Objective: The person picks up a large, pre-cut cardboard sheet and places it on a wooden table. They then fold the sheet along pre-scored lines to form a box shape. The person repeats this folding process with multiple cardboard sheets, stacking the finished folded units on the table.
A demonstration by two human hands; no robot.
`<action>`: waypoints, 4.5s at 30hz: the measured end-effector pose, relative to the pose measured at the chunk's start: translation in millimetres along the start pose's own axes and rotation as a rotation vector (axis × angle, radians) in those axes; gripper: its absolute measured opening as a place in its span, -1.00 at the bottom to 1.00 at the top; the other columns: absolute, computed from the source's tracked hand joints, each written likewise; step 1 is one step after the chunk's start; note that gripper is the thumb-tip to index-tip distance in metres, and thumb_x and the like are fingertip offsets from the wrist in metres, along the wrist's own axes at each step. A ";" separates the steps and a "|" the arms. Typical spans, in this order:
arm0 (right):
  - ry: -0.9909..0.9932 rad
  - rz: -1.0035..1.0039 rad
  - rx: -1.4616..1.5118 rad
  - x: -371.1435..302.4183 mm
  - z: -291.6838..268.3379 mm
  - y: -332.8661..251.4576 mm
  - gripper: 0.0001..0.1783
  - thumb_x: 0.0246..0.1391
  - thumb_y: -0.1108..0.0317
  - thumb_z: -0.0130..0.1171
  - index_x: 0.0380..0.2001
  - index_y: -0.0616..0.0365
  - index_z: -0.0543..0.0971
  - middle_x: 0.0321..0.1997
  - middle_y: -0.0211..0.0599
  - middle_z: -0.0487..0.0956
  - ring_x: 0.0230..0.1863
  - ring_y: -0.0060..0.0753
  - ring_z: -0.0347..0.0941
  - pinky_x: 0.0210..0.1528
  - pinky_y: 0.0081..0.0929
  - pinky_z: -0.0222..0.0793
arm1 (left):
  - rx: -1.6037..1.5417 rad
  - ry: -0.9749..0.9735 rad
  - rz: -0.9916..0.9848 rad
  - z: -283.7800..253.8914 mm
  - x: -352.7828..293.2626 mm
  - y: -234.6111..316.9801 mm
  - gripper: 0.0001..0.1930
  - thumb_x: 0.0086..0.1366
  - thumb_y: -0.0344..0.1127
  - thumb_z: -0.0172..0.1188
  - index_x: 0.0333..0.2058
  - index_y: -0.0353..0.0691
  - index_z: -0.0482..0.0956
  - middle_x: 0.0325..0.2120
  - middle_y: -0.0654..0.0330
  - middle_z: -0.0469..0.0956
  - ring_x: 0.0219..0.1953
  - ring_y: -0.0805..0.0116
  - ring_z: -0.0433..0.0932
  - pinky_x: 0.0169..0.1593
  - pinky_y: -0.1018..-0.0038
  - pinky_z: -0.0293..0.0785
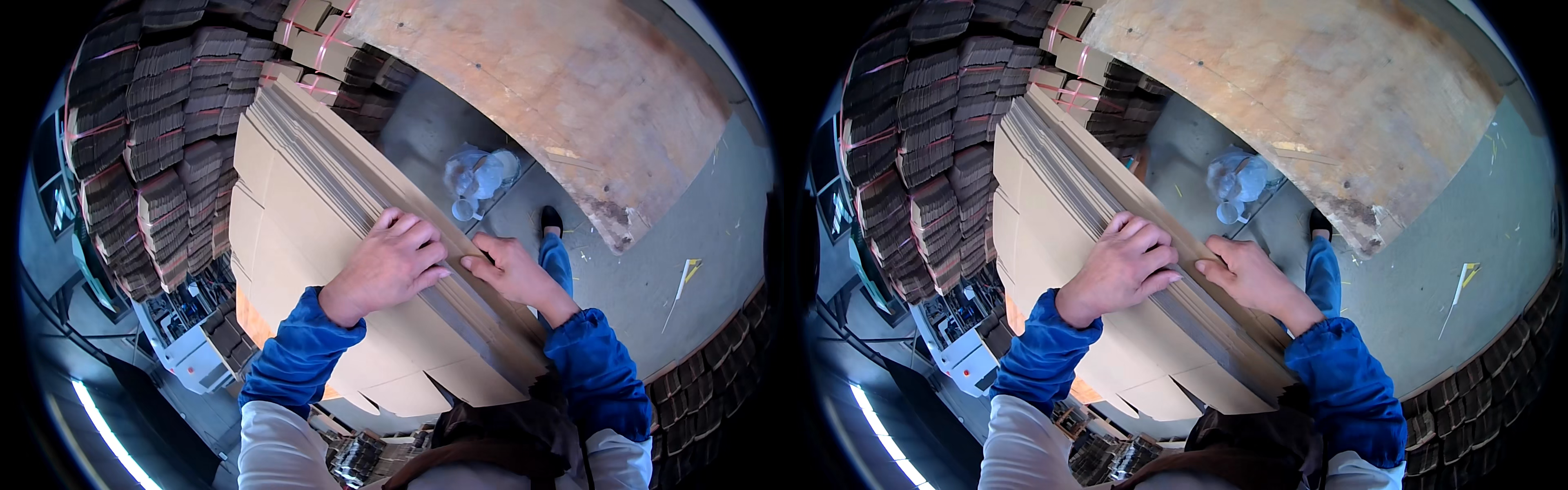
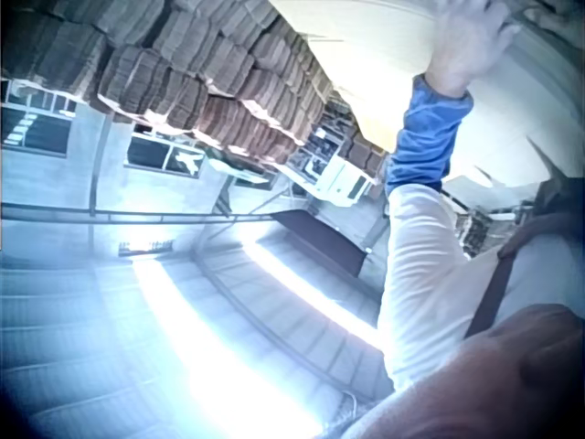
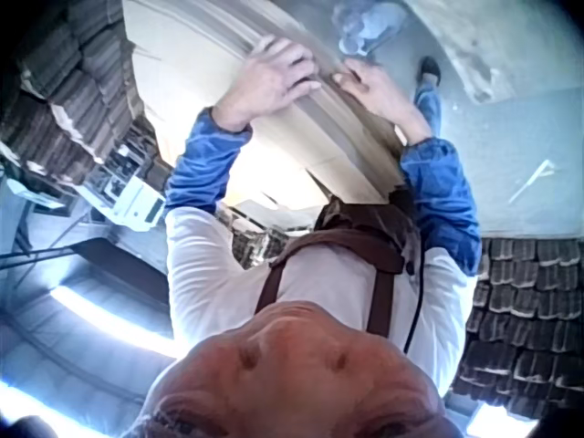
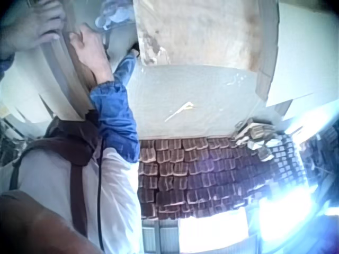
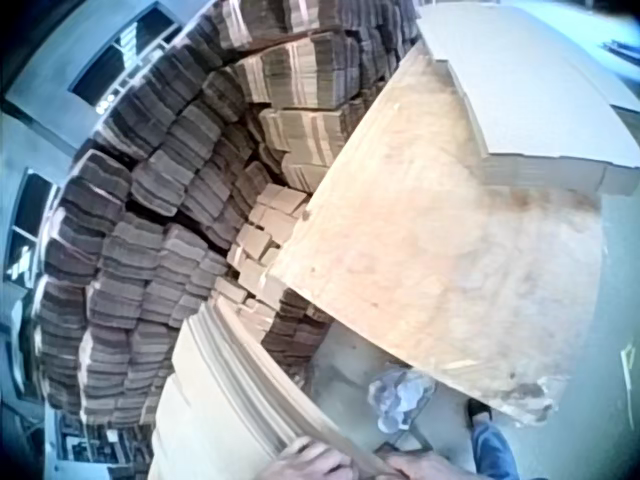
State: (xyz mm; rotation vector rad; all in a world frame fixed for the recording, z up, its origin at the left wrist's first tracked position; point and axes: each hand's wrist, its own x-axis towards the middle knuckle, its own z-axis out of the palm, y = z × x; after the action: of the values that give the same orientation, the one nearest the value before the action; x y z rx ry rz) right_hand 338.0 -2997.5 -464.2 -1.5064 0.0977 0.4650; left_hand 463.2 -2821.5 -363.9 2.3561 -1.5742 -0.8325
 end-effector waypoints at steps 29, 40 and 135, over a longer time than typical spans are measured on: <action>0.056 -0.023 0.002 -6.5 1.0 3.8 -0.60 0.20 0.13 0.16 -0.40 0.30 0.37 -0.51 0.17 0.44 -0.42 0.24 0.41 -0.39 -0.12 0.32 | 0.041 0.022 0.055 -8.5 -18.3 8.6 -0.70 0.07 -0.35 0.35 -0.18 -0.19 0.60 -0.12 0.20 0.53 0.02 0.23 0.47 0.25 0.12 0.28; -0.004 0.070 -0.126 -6.8 -2.8 -22.4 -0.53 0.09 0.07 0.26 -0.35 0.31 0.37 -0.47 0.21 0.50 -0.32 0.29 0.47 -0.29 0.01 0.36 | -0.024 0.009 0.043 -2.5 -10.7 5.0 -0.69 0.02 -0.27 0.39 -0.23 -0.16 0.60 -0.21 0.21 0.47 -0.04 0.18 0.43 0.19 0.07 0.32; 0.295 0.107 -0.554 -17.9 38.2 -37.0 -0.03 -0.25 0.02 0.50 0.21 0.15 0.29 -0.11 -0.13 0.49 -0.04 -0.05 0.46 -0.03 -0.15 0.30 | -0.100 0.032 0.064 8.4 -52.8 -10.2 -0.73 0.03 -0.34 0.38 -0.23 -0.14 0.65 -0.17 0.24 0.51 -0.03 0.20 0.46 0.20 0.12 0.32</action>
State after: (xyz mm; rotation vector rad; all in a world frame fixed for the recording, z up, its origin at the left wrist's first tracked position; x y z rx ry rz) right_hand 326.4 -2964.4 -420.4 -2.1173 0.3008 0.3672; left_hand 451.8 -2768.7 -357.2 2.2271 -1.5491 -0.8347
